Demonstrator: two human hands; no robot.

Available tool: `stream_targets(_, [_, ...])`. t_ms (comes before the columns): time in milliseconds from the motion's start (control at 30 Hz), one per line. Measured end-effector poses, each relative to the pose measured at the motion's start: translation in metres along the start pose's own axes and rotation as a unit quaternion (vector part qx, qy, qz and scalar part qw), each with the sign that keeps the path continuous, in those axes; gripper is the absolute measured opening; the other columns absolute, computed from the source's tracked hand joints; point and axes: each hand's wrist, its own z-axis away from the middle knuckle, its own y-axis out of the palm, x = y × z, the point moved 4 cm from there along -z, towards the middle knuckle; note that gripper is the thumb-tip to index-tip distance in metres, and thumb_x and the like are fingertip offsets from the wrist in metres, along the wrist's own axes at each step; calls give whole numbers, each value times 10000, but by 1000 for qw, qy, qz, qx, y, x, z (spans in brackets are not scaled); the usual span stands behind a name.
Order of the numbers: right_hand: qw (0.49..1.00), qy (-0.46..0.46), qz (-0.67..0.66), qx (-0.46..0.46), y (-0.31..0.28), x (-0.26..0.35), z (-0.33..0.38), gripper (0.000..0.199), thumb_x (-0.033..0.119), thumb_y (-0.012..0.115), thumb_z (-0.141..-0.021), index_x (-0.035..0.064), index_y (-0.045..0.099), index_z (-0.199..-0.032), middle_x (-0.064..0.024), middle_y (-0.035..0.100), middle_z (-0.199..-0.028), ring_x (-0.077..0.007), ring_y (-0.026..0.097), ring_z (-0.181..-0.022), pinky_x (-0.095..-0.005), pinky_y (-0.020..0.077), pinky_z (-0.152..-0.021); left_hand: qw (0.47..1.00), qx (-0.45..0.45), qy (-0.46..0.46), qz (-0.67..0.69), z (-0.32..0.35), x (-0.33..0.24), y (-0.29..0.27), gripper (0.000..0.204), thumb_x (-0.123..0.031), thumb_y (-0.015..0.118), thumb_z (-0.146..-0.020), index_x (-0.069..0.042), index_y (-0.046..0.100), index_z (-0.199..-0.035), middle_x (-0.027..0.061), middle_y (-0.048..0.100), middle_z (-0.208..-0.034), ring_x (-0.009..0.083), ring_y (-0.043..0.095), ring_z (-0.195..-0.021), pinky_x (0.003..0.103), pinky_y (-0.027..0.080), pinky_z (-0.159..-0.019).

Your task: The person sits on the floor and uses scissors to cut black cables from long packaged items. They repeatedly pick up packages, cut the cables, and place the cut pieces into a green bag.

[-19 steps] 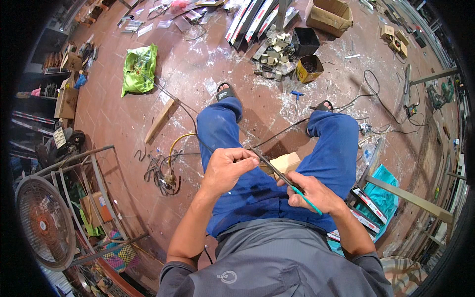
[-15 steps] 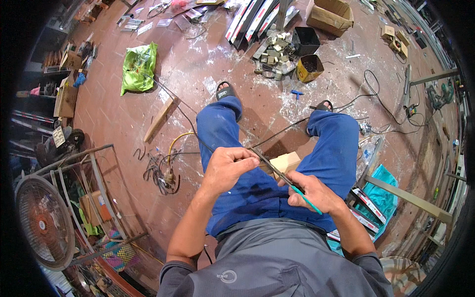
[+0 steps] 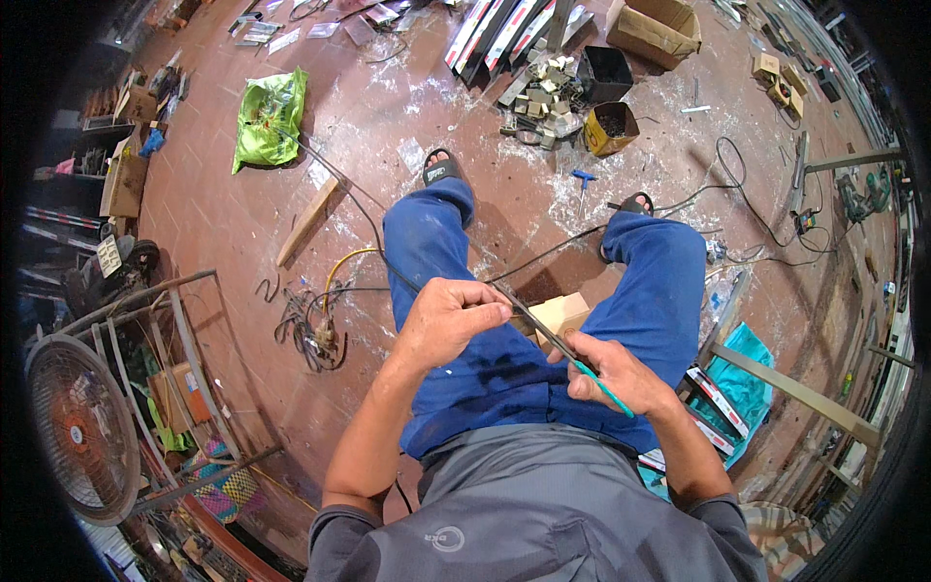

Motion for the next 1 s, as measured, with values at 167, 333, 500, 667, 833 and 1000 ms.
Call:
stream_targets(167, [1000,25,-6,0,-1,0,-3,935,816,686,-836,-33,655,-1226,-157,664,-918,-239,649,-892,-390,525,-824,1000,-8,-15,6,-2,1,-1,193,-164,781,-913,28,799,-922,14,743,-844,49,563,-733,254,455,-650])
stream_targets(333, [1000,26,-10,-2,-3,0,-3,929,809,698,-832,-34,656,-1221,-157,667,-923,-238,651,-897,-390,526,-825,1000,-14,-23,-2,-4,5,0,190,-167,784,-907,19,803,-940,-22,680,-746,43,534,-688,248,428,-611])
stream_targets(500, [1000,19,-11,-7,-5,5,-3,906,791,715,-834,-25,655,-1224,-146,663,-919,-236,641,-888,-387,522,-822,999,-7,-29,-23,-6,5,-2,200,-184,783,-908,7,811,-958,-36,649,-716,33,503,-672,249,399,-589])
stream_targets(667, [999,31,-24,-13,-3,-1,-5,950,860,717,-771,19,661,-1209,-20,540,-834,-142,521,-793,-321,435,-696,998,0,-35,-43,-7,2,-3,197,-185,781,-909,2,816,-961,-58,588,-674,36,460,-638,263,366,-559])
stream_targets(833, [998,42,-49,-20,-1,-5,-4,953,851,744,-753,8,662,-1189,-13,543,-854,-129,510,-807,-316,424,-701,998,-7,-31,-46,-7,3,-2,193,-188,783,-912,-1,815,-953,-61,581,-666,33,453,-632,262,360,-553])
stream_targets(1000, [998,27,-47,-25,0,-23,-3,886,818,769,-763,22,664,-1138,15,533,-829,-109,494,-746,-296,409,-646,998,-6,-38,-59,-6,4,1,201,-200,791,-912,0,807,-935,-46,620,-692,38,487,-656,261,389,-575])
